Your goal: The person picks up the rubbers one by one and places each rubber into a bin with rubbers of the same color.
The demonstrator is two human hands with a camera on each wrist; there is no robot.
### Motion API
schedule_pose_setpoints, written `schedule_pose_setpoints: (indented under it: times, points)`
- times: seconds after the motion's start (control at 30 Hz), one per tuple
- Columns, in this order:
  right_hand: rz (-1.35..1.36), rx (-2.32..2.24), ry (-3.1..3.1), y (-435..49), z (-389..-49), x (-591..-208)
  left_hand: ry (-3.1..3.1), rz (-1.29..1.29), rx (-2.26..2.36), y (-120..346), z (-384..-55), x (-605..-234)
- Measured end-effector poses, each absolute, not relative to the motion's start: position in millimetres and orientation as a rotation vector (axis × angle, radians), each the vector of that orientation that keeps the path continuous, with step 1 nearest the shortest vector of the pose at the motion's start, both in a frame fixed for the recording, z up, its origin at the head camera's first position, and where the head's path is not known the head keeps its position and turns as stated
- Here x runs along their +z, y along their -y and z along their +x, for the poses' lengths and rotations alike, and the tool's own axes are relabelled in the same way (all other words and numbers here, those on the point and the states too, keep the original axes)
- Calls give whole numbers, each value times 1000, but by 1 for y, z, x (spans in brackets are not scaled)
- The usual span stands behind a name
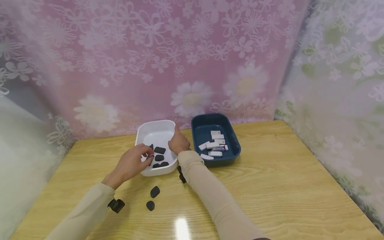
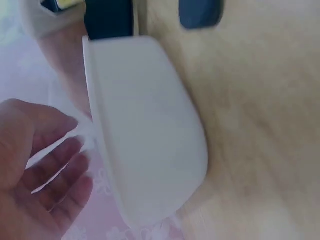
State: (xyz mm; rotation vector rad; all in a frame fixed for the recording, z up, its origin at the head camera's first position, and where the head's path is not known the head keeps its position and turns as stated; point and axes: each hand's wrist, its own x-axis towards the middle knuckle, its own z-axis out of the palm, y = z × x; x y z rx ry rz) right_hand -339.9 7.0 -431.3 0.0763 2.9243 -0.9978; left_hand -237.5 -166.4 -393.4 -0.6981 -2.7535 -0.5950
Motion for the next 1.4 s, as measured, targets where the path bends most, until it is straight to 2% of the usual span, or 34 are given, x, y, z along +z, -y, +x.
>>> schedule_pose_setpoints:
  times: [0.23,0.6,1.4]
  points:
    - [71,-1008,-2925,-5,-339,-435,2711,-577,-569,168,-198,-402]
    - [63,-1014,-2946,-7,-341,-432,2898,-693,-442,150,-169,-423]
    - [77,-986,-2940,-8,-339,-432,2972,-654,-622,142,-165,-432]
